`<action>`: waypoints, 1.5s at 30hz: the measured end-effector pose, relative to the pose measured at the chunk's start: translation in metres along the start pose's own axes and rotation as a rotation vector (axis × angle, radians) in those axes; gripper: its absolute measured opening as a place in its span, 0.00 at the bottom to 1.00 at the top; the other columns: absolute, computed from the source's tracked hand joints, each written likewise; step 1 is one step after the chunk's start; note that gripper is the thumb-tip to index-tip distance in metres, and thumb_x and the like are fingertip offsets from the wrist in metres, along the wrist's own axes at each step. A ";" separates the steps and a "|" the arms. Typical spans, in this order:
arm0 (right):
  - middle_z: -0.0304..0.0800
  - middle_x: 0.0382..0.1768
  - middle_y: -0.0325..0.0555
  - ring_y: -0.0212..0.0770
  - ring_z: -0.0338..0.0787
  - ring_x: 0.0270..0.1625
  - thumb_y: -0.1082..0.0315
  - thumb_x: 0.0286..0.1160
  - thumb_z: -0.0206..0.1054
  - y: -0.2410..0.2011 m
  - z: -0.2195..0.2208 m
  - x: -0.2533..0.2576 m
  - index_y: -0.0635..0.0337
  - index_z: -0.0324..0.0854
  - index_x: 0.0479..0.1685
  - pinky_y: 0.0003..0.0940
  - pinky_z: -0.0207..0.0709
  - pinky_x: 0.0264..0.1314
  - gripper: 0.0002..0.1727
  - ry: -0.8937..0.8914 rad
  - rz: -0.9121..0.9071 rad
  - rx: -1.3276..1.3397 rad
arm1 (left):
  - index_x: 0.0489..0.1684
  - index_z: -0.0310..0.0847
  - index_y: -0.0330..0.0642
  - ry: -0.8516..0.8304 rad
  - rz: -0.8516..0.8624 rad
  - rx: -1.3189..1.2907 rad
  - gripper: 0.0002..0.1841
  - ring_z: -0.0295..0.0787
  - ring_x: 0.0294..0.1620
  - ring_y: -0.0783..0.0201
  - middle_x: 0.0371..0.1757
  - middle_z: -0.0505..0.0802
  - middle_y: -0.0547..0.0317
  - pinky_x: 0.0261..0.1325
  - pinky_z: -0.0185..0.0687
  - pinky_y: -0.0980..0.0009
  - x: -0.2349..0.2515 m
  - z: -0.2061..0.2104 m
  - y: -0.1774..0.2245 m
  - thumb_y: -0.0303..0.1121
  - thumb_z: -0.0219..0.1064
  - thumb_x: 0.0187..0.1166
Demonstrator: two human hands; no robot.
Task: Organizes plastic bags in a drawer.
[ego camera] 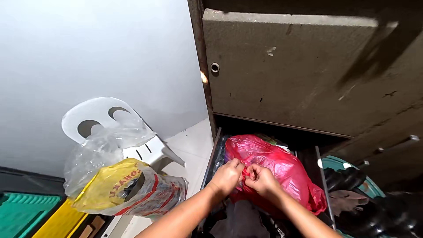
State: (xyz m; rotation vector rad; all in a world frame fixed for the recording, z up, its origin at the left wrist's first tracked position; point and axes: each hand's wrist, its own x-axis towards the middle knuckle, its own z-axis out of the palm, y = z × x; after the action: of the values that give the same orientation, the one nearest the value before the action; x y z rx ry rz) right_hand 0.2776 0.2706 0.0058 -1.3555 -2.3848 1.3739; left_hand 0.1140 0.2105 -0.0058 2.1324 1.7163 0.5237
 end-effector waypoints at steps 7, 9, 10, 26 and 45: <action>0.88 0.49 0.62 0.56 0.91 0.50 0.71 0.72 0.61 0.024 -0.005 0.002 0.71 0.86 0.46 0.49 0.84 0.54 0.13 0.079 -0.408 -0.261 | 0.65 0.69 0.31 -0.045 -0.523 -0.589 0.18 0.86 0.46 0.59 0.43 0.88 0.50 0.56 0.81 0.61 0.011 -0.012 0.010 0.24 0.60 0.79; 0.88 0.48 0.63 0.58 0.92 0.49 0.73 0.72 0.59 0.036 -0.007 0.006 0.71 0.86 0.43 0.54 0.85 0.50 0.12 0.129 -0.528 -0.249 | 0.63 0.62 0.33 0.044 -0.588 -0.997 0.17 0.84 0.36 0.69 0.35 0.85 0.58 0.46 0.81 0.70 0.010 -0.004 0.010 0.19 0.58 0.78; 0.89 0.46 0.62 0.56 0.92 0.48 0.74 0.71 0.57 0.040 -0.006 0.008 0.70 0.87 0.40 0.52 0.85 0.49 0.12 0.166 -0.588 -0.184 | 0.62 0.61 0.34 0.075 -0.608 -1.193 0.16 0.84 0.35 0.70 0.35 0.84 0.59 0.45 0.82 0.71 0.009 -0.001 0.011 0.17 0.55 0.78; 0.88 0.58 0.64 0.57 0.87 0.65 0.71 0.82 0.62 -0.012 -0.023 -0.031 0.69 0.81 0.65 0.55 0.74 0.73 0.17 -0.081 -0.002 -0.215 | 0.83 0.67 0.45 -0.134 -0.103 -0.450 0.37 0.68 0.81 0.48 0.84 0.71 0.49 0.75 0.68 0.42 0.015 -0.020 0.016 0.20 0.71 0.68; 0.95 0.51 0.30 0.27 0.93 0.53 0.59 0.86 0.59 -0.052 -0.045 -0.145 0.49 0.91 0.49 0.28 0.90 0.57 0.13 0.443 -0.450 0.146 | 0.39 0.83 0.38 0.178 -0.055 -0.771 0.03 0.79 0.20 0.75 0.26 0.87 0.62 0.25 0.76 0.77 -0.019 -0.140 0.038 0.21 0.65 0.78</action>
State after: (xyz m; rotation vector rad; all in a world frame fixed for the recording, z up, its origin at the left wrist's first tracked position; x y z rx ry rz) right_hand 0.3525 0.1854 0.1192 -0.8917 -2.0713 0.9809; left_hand 0.0737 0.1900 0.1335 1.5101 1.3299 1.1612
